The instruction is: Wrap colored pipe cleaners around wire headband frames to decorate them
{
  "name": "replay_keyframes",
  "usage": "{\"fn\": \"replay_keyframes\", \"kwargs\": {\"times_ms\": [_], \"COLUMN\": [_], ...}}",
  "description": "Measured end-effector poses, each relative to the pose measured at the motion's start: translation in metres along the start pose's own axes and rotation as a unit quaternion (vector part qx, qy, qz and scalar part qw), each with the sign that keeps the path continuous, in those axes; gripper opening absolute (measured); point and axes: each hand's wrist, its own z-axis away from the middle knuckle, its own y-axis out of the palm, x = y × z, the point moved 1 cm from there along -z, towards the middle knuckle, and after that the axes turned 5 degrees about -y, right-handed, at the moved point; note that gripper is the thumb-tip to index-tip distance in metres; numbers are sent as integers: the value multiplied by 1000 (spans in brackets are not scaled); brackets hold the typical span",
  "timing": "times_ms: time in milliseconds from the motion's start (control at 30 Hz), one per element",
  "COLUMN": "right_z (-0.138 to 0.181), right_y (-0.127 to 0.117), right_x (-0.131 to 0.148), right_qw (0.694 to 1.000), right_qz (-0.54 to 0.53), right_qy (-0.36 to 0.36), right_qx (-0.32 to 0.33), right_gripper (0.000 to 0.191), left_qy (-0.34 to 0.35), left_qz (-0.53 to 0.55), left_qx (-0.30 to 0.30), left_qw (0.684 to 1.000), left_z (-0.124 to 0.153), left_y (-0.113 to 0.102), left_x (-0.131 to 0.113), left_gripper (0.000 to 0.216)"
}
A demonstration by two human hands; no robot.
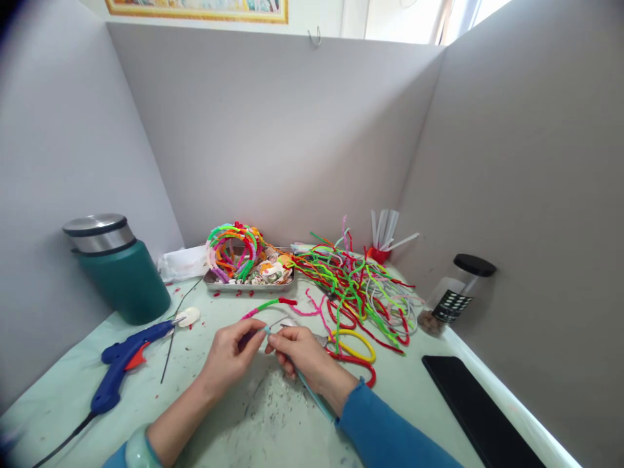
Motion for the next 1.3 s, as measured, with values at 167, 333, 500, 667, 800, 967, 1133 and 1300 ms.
{"fn": "replay_keyframes", "kwargs": {"times_ms": [167, 333, 500, 667, 800, 967, 1133, 1300], "right_z": [1, 1, 0, -2, -3, -4, -2, -3], "right_y": [-3, -8, -11, -15, -22, -28, -25, -17], "right_x": [4, 10, 9, 9, 12, 15, 15, 15], "right_qw": [1000, 1000, 1000, 1000, 998, 987, 996, 992], "right_qz": [5, -9, 11, 19, -45, -123, -78, 95], "right_qy": [-4, -10, -3, 9, 39, 86, 50, -55], "right_qx": [-11, 7, 1, -11, 29, 58, 17, -67], "right_gripper": [27, 26, 22, 17, 19, 27, 31, 23], "left_qy": [15, 27, 65, 109, 131, 149, 177, 152], "left_qz": [-29, -52, -85, -128, -136, -139, -195, -252], "left_qx": [-16, -31, -16, 6, 38, 74, 100, 99], "left_qw": [999, 998, 994, 986, 981, 976, 960, 951], "left_z": [-1, -1, -1, -2, -1, 0, 1, 2], "left_y": [0, -1, -2, -2, -4, -5, -1, 2], "left_x": [2, 2, -1, 2, 4, 4, 7, 9], "left_gripper": [17, 18, 18, 17, 17, 21, 20, 20]}}
